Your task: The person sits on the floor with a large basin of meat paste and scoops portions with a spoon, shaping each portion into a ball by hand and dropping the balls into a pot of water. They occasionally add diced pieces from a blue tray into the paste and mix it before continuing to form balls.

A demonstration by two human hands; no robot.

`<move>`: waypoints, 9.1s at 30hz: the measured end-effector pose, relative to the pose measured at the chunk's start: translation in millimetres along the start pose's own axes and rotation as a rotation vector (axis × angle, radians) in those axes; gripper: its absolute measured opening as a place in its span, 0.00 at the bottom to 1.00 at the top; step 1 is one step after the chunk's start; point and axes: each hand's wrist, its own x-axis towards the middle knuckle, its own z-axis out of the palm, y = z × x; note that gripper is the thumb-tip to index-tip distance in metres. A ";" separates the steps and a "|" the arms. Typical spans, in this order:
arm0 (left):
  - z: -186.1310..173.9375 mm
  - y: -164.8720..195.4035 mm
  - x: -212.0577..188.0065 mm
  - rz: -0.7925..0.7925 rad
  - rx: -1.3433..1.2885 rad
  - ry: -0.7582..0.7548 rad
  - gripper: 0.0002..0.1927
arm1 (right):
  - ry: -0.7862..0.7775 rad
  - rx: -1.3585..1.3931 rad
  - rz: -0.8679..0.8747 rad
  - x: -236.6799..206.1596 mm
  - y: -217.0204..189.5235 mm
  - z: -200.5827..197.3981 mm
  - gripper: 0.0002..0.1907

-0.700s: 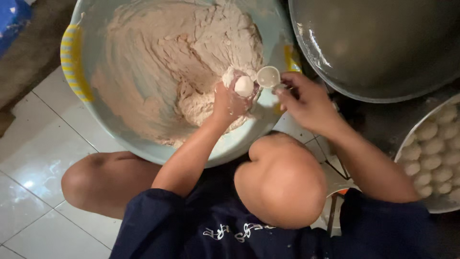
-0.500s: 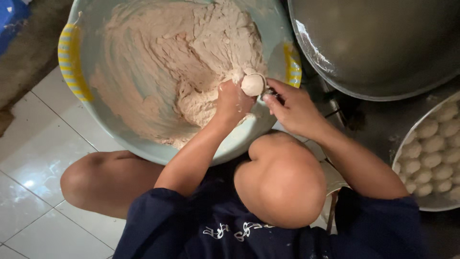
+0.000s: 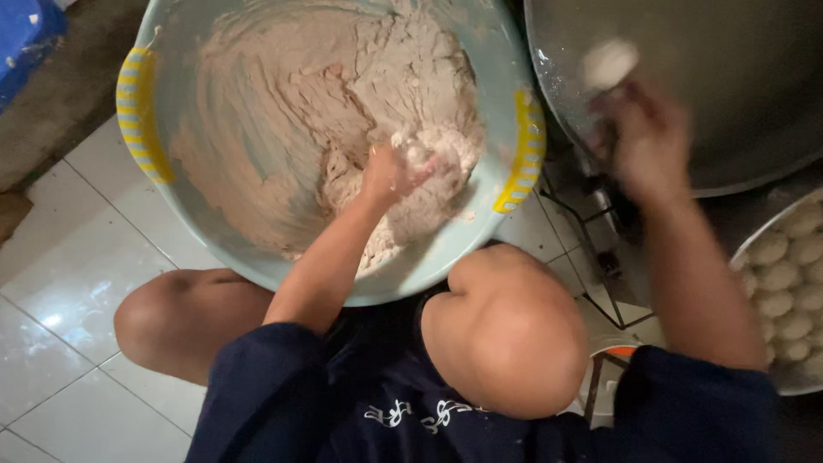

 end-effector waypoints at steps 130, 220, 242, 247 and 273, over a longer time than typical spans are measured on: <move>-7.2 138.8 -0.6 0.166 -0.091 0.275 0.15 | -0.440 -0.380 -0.124 -36.4 -51.8 46.2 0.22; 32.3 139.1 -7.4 0.213 -0.263 0.275 0.09 | -0.627 -0.015 0.128 -41.5 -41.7 19.1 0.25; 5.8 153.0 -13.6 -0.061 -0.817 0.029 0.10 | -0.040 -0.329 -0.314 19.3 -38.0 -44.3 0.20; -6.1 173.1 -17.4 0.280 -0.381 0.365 0.13 | -0.340 -0.345 -0.140 -48.9 -53.4 -5.6 0.25; 30.9 98.1 -10.0 0.137 0.010 -0.117 0.29 | -0.011 -0.662 -0.383 37.7 -9.3 -81.0 0.19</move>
